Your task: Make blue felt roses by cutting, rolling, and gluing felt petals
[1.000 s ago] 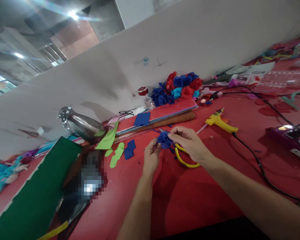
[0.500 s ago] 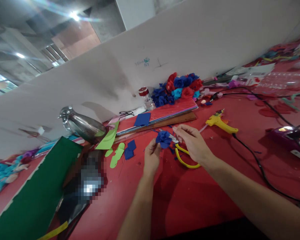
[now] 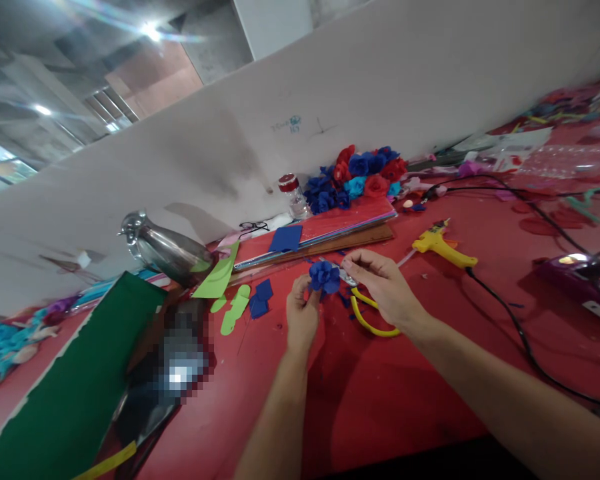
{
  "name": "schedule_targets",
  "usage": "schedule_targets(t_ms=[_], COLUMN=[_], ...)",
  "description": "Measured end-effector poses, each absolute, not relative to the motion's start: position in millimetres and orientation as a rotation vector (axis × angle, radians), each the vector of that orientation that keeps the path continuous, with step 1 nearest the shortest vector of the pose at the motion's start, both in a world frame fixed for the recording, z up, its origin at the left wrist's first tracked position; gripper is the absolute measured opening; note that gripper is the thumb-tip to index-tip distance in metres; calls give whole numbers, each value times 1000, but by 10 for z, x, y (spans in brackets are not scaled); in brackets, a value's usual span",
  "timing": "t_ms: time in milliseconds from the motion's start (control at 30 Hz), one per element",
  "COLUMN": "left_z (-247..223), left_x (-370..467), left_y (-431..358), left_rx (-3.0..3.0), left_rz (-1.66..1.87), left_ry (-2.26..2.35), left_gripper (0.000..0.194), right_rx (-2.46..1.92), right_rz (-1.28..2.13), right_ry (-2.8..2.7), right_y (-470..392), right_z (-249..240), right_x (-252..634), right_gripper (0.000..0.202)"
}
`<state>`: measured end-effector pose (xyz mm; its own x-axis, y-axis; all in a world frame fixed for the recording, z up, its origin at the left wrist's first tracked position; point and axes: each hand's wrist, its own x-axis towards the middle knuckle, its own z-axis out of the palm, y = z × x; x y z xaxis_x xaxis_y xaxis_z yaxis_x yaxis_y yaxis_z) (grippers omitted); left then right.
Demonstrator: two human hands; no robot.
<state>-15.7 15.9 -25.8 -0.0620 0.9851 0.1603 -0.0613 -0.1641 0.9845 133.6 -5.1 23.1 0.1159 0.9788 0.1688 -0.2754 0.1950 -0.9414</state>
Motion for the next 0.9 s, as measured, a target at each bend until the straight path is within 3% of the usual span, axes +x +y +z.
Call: schedule_targets(t_ms=[367, 900], left_z=[-178, -144], left_x=[-111, -71], left_y=[117, 117], left_rx=[1188, 1031], left_rz=[1398, 1416], left_ry=[1097, 1062], left_gripper=[18, 16], right_rx=[-1020, -937], right_rz=[1246, 1253], right_ry=[-1074, -941], right_y=[-83, -97], right_z=[230, 221], right_x=[1256, 1239], right_gripper=[29, 27])
